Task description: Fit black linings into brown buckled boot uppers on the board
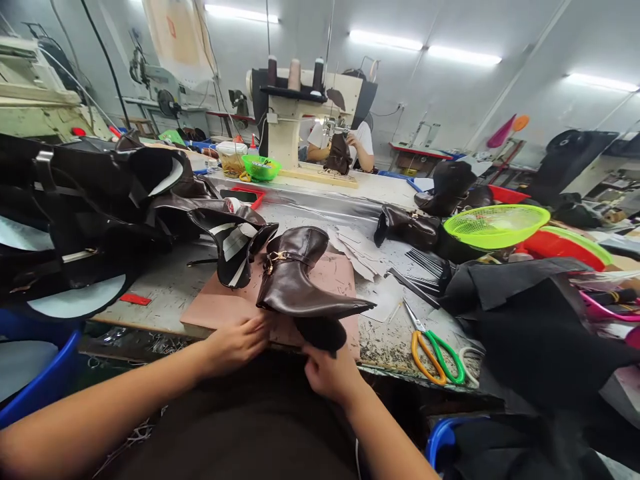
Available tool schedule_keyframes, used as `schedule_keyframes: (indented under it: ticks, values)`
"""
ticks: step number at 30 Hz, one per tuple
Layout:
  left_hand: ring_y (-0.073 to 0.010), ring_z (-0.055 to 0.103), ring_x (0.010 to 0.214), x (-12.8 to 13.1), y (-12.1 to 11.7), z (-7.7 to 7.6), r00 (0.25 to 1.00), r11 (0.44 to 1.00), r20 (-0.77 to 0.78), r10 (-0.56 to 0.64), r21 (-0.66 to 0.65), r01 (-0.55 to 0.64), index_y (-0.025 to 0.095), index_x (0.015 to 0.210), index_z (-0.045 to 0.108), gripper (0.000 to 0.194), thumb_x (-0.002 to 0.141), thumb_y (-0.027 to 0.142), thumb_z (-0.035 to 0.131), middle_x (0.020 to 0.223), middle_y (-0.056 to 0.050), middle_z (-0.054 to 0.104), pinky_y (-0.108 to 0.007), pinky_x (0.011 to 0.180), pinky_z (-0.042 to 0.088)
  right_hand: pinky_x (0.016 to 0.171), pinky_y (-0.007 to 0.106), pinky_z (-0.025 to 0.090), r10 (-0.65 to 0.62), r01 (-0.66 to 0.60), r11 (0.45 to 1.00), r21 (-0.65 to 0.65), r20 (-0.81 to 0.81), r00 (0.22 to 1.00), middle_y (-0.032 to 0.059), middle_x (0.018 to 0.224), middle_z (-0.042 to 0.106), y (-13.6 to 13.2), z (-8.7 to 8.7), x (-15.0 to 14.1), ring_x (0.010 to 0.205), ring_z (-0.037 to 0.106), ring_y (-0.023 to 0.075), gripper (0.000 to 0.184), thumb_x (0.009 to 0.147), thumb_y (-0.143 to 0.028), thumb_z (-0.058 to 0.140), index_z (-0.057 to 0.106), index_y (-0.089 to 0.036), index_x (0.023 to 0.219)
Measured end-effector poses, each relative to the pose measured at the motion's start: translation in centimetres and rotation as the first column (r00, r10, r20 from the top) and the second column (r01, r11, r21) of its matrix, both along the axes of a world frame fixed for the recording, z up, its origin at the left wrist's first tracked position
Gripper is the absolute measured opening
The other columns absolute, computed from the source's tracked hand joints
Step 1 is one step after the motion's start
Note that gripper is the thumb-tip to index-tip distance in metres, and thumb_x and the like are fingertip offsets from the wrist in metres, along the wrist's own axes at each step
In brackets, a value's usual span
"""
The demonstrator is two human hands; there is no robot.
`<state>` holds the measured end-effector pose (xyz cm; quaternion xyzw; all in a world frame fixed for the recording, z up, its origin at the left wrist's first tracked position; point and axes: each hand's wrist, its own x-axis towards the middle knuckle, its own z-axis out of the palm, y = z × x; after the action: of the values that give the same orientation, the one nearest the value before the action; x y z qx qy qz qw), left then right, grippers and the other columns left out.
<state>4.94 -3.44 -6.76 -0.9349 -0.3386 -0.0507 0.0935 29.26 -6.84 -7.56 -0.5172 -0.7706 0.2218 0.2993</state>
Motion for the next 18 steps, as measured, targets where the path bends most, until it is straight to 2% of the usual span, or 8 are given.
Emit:
schedule_keyframes:
  ticks: [2, 5, 8, 10, 12, 15, 16, 18]
  values:
    - [-0.0176, 0.057, 0.087, -1.1, -1.3, 0.1, 0.995, 0.998, 0.089, -0.039, 0.059, 0.033, 0.019, 0.089, 0.058, 0.017, 0.085, 0.02, 0.042, 0.092, -0.008, 0.064, -0.029, 0.074, 0.046, 0.069, 0.04, 0.046, -0.123, 0.145, 0.966, 0.214, -0.114, 0.986, 0.0075, 0.074, 0.061, -1.2, -0.4, 1.8, 0.074, 0.058, 0.0254, 0.013, 0.071, -0.028, 0.045, 0.057, -0.023, 0.068]
    - [-0.0233, 0.058, 0.082, -1.2, -0.9, 0.3, 0.922, 0.943, 0.256, 0.291, 0.086, -0.321, 0.013, 0.093, 0.055, 0.027, 0.081, 0.037, 0.05, 0.087, -0.011, 0.063, -0.034, 0.074, 0.046, 0.067, 0.039, 0.048, -0.243, 0.326, 0.856, 0.402, -0.244, 0.939, 0.0116, 0.089, 0.062, -1.1, 0.2, 2.6, 0.08, 0.06, 0.0252, 0.028, 0.077, -0.041, 0.043, 0.054, -0.017, 0.089]
    - [-0.0278, 0.058, 0.088, 1.2, 1.7, 0.8, 0.764, 0.797, 0.245, 0.596, -0.069, -0.6, 0.011, 0.105, 0.049, 0.049, 0.074, 0.048, 0.056, 0.096, -0.014, 0.062, -0.036, 0.074, 0.046, 0.067, 0.037, 0.049, -0.308, 0.292, 0.878, 0.379, -0.019, 0.951, 0.0153, 0.091, 0.064, 0.8, 1.6, 1.0, 0.081, 0.062, 0.0277, 0.05, 0.072, -0.051, 0.053, 0.053, -0.011, 0.103]
    - [-0.0251, 0.061, 0.078, 3.0, 3.6, 1.8, 0.711, 0.741, 0.214, 0.669, -0.129, -0.658, 0.012, 0.108, 0.047, 0.039, 0.079, 0.039, 0.051, 0.093, -0.011, 0.063, -0.032, 0.064, 0.047, 0.065, 0.035, 0.049, -0.369, 0.31, 0.911, 0.273, 0.202, 0.907, 0.0151, 0.086, 0.066, 2.3, 2.7, -0.4, 0.078, 0.063, 0.0279, 0.043, 0.076, -0.043, 0.054, 0.055, -0.01, 0.103]
    - [-0.023, 0.062, 0.067, 4.5, 5.0, 3.7, 0.687, 0.72, 0.228, 0.69, -0.113, -0.685, 0.012, 0.11, 0.046, 0.031, 0.083, 0.027, 0.044, 0.091, -0.01, 0.063, -0.031, 0.055, 0.044, 0.063, 0.034, 0.048, -0.363, 0.332, 0.932, 0.146, 0.376, 0.853, 0.015, 0.083, 0.066, 3.6, 3.8, -1.2, 0.075, 0.065, 0.0272, 0.034, 0.08, -0.028, 0.05, 0.054, -0.01, 0.108]
    - [-0.0247, 0.063, 0.071, 6.5, 6.6, 8.2, 0.702, 0.733, 0.283, 0.654, -0.009, -0.68, 0.016, 0.115, 0.045, 0.032, 0.085, 0.019, 0.035, 0.099, -0.012, 0.06, -0.031, 0.053, 0.042, 0.064, 0.032, 0.047, -0.299, 0.319, 0.947, 0.036, 0.461, 0.835, 0.0136, 0.078, 0.067, 4.6, 5.4, -1.3, 0.071, 0.065, 0.026, 0.032, 0.079, -0.014, 0.047, 0.055, -0.01, 0.11]
    - [-0.0255, 0.062, 0.073, 7.3, 7.0, 9.8, 0.727, 0.752, 0.293, 0.621, 0.04, -0.658, 0.018, 0.114, 0.046, 0.032, 0.086, 0.017, 0.032, 0.098, -0.012, 0.059, -0.031, 0.053, 0.041, 0.064, 0.032, 0.047, -0.286, 0.309, 0.951, 0.019, 0.435, 0.854, 0.0135, 0.078, 0.067, 4.8, 5.9, -1.2, 0.072, 0.065, 0.0259, 0.031, 0.078, -0.012, 0.047, 0.056, -0.01, 0.108]
    - [-0.0258, 0.062, 0.072, 9.1, 8.1, 12.8, 0.855, 0.824, 0.225, 0.468, 0.238, -0.514, 0.014, 0.107, 0.053, 0.033, 0.083, 0.01, 0.03, 0.091, -0.014, 0.058, -0.03, 0.052, 0.04, 0.068, 0.03, 0.047, -0.251, 0.267, 0.964, -0.002, 0.326, 0.911, 0.0137, 0.083, 0.067, 5.2, 6.9, -1.1, 0.078, 0.064, 0.0253, 0.031, 0.075, -0.009, 0.048, 0.056, -0.009, 0.105]
